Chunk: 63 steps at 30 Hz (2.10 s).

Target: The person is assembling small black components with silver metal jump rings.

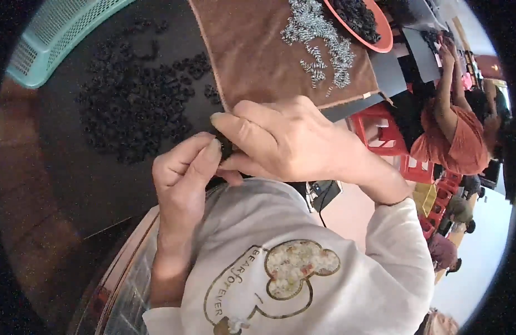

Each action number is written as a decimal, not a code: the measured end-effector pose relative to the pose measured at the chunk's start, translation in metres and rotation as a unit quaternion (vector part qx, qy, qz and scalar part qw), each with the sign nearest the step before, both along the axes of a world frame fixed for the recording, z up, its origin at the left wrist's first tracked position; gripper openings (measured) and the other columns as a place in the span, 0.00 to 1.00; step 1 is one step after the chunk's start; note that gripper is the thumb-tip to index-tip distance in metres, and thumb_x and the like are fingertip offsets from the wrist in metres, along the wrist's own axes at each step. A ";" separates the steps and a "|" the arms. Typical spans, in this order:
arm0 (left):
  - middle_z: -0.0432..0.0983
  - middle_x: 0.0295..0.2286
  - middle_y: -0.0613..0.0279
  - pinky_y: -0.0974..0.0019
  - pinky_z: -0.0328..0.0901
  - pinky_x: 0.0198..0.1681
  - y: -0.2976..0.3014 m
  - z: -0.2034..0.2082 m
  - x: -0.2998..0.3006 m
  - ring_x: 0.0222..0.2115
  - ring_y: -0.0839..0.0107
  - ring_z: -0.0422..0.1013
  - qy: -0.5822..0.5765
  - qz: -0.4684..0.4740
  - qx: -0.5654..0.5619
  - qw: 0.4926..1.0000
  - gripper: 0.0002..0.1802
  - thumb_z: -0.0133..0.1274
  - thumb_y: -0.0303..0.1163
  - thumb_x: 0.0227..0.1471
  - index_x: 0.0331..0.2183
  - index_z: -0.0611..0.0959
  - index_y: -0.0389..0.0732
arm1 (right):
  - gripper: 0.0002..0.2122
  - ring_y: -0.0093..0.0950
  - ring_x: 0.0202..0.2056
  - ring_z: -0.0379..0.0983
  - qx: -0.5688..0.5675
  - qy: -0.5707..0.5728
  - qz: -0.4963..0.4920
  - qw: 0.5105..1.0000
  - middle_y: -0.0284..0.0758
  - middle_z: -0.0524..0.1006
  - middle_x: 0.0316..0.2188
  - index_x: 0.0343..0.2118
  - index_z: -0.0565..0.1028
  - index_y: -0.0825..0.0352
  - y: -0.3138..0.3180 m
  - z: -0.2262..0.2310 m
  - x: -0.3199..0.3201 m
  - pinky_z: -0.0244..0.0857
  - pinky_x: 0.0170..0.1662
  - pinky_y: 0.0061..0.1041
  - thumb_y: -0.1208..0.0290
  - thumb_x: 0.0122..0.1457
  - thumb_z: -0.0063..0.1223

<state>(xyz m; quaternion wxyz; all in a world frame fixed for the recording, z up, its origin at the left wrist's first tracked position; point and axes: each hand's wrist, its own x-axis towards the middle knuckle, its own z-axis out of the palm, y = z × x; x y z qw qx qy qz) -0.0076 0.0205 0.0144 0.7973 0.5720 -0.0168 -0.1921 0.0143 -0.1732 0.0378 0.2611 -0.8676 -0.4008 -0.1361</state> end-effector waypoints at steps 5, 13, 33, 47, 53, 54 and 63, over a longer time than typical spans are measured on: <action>0.76 0.27 0.57 0.72 0.70 0.29 -0.006 0.008 -0.004 0.24 0.73 0.74 -0.022 0.014 -0.008 1.000 0.16 0.44 0.30 0.62 0.33 0.80 0.26 | 0.19 0.34 0.23 0.75 0.014 0.008 -0.007 1.000 0.36 0.69 0.24 0.35 0.71 0.72 -0.003 -0.001 -0.005 0.67 0.21 0.31 0.61 0.47 0.61; 0.76 0.26 0.53 0.72 0.69 0.27 0.001 0.000 -0.005 0.21 0.70 0.75 -0.021 -0.012 0.034 0.999 0.17 0.43 0.30 0.61 0.31 0.80 0.26 | 0.13 0.32 0.21 0.72 0.052 -0.099 -0.163 0.980 0.39 0.72 0.20 0.31 0.74 0.74 -0.081 0.023 0.020 0.66 0.24 0.28 0.72 0.45 0.65; 0.76 0.28 0.55 0.74 0.68 0.28 0.002 0.001 -0.004 0.22 0.73 0.74 -0.070 -0.031 0.057 0.995 0.15 0.43 0.28 0.61 0.30 0.80 0.26 | 0.14 0.46 0.36 0.76 -0.144 -0.002 -0.439 0.887 0.45 0.79 0.33 0.41 0.77 0.63 -0.207 -0.007 0.076 0.70 0.39 0.40 0.60 0.59 0.51; 0.76 0.26 0.56 0.74 0.66 0.28 0.005 -0.004 -0.004 0.22 0.76 0.73 -0.130 -0.047 0.104 0.985 0.13 0.46 0.27 0.60 0.31 0.80 0.28 | 0.09 0.45 0.32 0.73 -0.036 0.011 -0.086 0.996 0.41 0.72 0.29 0.37 0.75 0.66 -0.017 0.010 0.079 0.69 0.34 0.41 0.68 0.55 0.54; 0.76 0.25 0.57 0.74 0.66 0.27 0.001 -0.003 -0.003 0.21 0.76 0.73 -0.137 -0.045 0.103 0.984 0.12 0.46 0.27 0.59 0.31 0.80 0.28 | 0.10 0.43 0.34 0.74 -0.036 -0.019 -0.045 0.998 0.40 0.72 0.32 0.39 0.76 0.63 0.036 -0.009 0.131 0.70 0.36 0.40 0.70 0.54 0.53; 0.76 0.25 0.57 0.73 0.66 0.26 0.001 -0.003 -0.002 0.21 0.76 0.73 -0.138 -0.044 0.100 0.984 0.12 0.46 0.27 0.59 0.30 0.80 0.27 | 0.11 0.43 0.35 0.72 -0.028 -0.017 -0.029 0.999 0.41 0.71 0.31 0.41 0.75 0.63 0.045 -0.011 0.135 0.68 0.37 0.39 0.70 0.55 0.53; 0.76 0.25 0.56 0.73 0.66 0.26 0.007 -0.007 -0.002 0.21 0.75 0.73 -0.150 -0.054 0.100 0.982 0.12 0.47 0.26 0.59 0.30 0.79 0.28 | 0.10 0.39 0.34 0.75 -0.190 -0.001 -0.062 0.980 0.37 0.71 0.34 0.40 0.76 0.60 0.064 -0.015 0.144 0.71 0.34 0.37 0.68 0.55 0.54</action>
